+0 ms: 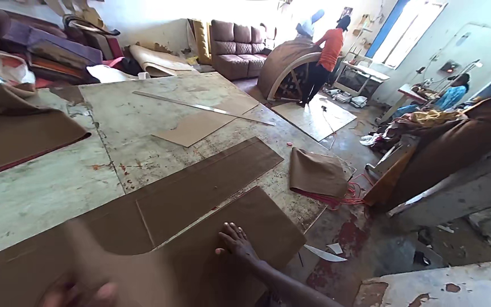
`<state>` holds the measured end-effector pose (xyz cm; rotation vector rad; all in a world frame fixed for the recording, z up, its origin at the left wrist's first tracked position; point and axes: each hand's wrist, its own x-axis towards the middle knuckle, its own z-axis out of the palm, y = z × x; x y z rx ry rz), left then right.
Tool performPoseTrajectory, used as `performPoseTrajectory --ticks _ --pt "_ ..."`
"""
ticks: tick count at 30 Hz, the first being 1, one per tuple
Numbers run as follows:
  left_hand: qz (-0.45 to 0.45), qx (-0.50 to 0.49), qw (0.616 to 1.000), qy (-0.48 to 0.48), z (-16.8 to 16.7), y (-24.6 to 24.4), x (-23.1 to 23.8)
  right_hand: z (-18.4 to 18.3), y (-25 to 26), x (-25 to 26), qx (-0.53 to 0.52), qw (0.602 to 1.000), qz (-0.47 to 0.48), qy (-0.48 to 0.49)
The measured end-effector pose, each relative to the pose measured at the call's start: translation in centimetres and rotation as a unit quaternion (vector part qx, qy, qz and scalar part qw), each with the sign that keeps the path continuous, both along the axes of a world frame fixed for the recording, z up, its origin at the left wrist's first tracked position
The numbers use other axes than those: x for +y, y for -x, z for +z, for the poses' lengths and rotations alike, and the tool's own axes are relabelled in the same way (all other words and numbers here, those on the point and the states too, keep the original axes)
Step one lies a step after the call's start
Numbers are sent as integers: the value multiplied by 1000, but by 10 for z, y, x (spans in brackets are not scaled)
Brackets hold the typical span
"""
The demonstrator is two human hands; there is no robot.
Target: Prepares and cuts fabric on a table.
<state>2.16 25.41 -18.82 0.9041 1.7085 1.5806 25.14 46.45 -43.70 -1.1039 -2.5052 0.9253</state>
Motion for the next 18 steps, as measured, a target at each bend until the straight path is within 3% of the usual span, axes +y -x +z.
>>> performPoseTrajectory --ticks 2,4,7,9,13,18 --pt "-36 -29 999 -28 6 -49 59 22 -9 20 111 990 -9 89" --pt "-57 -82 994 -42 -3 -101 115 41 -33 46 160 977 -86 115" --pt "-92 -129 986 -46 -26 -152 171 47 -97 105 95 971 -215 41" --pt "-79 -129 987 -52 -39 -161 182 46 -147 155 30 961 -273 -20" --pt "41 -88 995 -7 -42 -126 140 40 -208 242 -68 943 -322 -48" --pt "232 34 968 85 4 -52 22 44 -208 284 -179 940 -288 -26"
